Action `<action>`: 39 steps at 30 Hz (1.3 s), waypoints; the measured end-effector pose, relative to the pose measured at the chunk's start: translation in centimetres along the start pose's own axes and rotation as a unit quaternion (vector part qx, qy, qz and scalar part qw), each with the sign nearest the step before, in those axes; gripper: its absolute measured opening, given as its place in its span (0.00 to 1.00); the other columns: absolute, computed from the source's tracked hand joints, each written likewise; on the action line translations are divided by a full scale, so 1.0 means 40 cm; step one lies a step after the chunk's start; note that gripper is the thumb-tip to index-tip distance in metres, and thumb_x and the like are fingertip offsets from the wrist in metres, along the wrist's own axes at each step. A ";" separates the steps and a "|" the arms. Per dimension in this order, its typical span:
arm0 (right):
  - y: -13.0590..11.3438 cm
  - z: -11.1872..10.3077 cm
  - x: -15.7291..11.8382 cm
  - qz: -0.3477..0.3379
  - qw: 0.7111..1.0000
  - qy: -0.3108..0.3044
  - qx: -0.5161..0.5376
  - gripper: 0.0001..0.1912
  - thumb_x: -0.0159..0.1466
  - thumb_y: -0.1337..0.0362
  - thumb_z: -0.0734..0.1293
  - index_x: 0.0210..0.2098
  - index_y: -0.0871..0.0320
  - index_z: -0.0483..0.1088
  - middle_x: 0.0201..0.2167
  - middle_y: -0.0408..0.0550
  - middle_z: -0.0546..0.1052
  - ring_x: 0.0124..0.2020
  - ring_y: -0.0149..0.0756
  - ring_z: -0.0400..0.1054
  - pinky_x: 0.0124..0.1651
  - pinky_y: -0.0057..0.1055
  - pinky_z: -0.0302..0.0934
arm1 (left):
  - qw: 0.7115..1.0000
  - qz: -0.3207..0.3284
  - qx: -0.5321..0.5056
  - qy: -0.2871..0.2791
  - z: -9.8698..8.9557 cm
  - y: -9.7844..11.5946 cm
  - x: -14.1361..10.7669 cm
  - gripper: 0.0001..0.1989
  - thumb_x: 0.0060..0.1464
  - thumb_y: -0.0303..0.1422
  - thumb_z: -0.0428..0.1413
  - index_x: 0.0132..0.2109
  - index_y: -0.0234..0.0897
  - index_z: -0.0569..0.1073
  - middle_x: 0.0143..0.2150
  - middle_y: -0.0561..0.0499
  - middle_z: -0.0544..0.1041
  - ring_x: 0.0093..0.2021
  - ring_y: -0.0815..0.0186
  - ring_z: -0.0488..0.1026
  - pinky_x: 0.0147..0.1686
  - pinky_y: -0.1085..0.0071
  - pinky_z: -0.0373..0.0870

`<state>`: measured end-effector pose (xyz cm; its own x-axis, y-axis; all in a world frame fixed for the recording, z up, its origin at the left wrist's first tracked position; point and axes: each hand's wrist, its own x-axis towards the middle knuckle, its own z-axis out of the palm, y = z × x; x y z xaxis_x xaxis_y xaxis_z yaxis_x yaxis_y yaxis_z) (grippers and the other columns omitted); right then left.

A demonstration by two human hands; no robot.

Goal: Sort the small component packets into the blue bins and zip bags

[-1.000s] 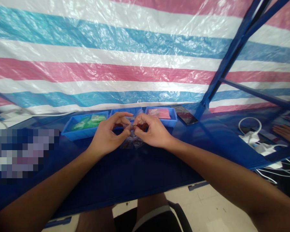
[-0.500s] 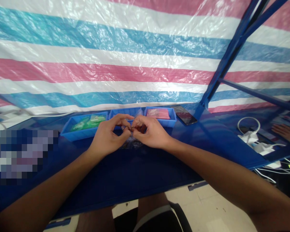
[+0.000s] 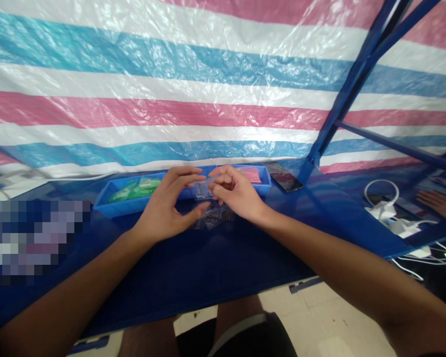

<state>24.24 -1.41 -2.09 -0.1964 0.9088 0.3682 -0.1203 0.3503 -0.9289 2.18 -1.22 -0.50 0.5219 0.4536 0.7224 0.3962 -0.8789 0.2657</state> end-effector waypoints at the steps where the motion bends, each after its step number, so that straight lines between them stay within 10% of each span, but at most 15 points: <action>1: -0.003 -0.002 0.001 0.005 1.000 0.002 0.022 0.21 0.62 0.54 0.79 0.48 0.53 0.70 0.27 0.36 0.76 0.26 0.30 0.69 0.30 0.28 0.63 | 1.000 0.014 0.013 -0.005 -0.001 -0.003 0.000 0.25 0.63 0.35 0.67 0.65 0.43 0.74 0.68 0.39 0.74 0.69 0.47 0.72 0.69 0.47 0.72; 11: -0.012 -0.006 -0.002 0.088 0.993 -0.019 0.082 0.21 0.63 0.48 0.80 0.43 0.58 0.80 0.33 0.45 0.81 0.30 0.32 0.74 0.30 0.28 0.67 | 0.998 0.042 0.030 0.046 -0.012 -0.023 0.005 0.05 0.72 0.32 0.61 0.51 0.40 0.82 0.50 0.46 0.85 0.54 0.58 0.81 0.60 0.57 0.76; 19: -0.014 -0.003 -0.008 0.065 0.997 -0.036 -0.032 0.24 0.61 0.44 0.81 0.42 0.58 0.78 0.29 0.42 0.79 0.24 0.29 0.69 0.24 0.25 0.60 | 0.991 -0.120 -0.032 0.048 -0.004 -0.020 -0.006 0.19 0.71 0.41 0.63 0.64 0.42 0.76 0.47 0.50 0.87 0.42 0.61 0.83 0.47 0.65 0.79; 26: -0.011 -0.002 -0.003 0.141 0.986 -0.004 0.091 0.24 0.60 0.47 0.82 0.31 0.57 0.71 0.22 0.38 0.72 0.19 0.24 0.60 0.21 0.25 0.50 | 0.999 0.007 0.019 0.027 -0.005 -0.018 0.001 0.19 0.65 0.40 0.69 0.59 0.43 0.80 0.69 0.40 0.74 0.69 0.49 0.73 0.64 0.53 0.76; 32: -0.012 0.001 -0.005 0.190 0.970 -0.034 0.144 0.25 0.60 0.48 0.82 0.29 0.57 0.68 0.20 0.37 0.68 0.18 0.24 0.54 0.19 0.25 0.43 | 0.998 0.037 0.046 0.036 -0.006 -0.033 -0.002 0.08 0.70 0.33 0.64 0.54 0.43 0.82 0.62 0.43 0.81 0.64 0.53 0.76 0.62 0.53 0.76; 39: -0.018 -0.004 -0.005 0.117 0.991 0.002 0.064 0.28 0.65 0.40 0.77 0.50 0.55 0.74 0.23 0.36 0.73 0.17 0.26 0.58 0.19 0.25 0.46 | 0.993 -0.090 -0.009 0.070 -0.012 -0.012 0.007 0.10 0.71 0.41 0.64 0.49 0.41 0.83 0.47 0.48 0.87 0.48 0.58 0.84 0.56 0.60 0.79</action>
<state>24.54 -1.80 -1.50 -0.2288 0.9629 0.1428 -0.1947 0.0984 -0.9759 1.79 -0.73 -0.12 0.3323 0.5802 0.7436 0.4601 -0.7879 0.4091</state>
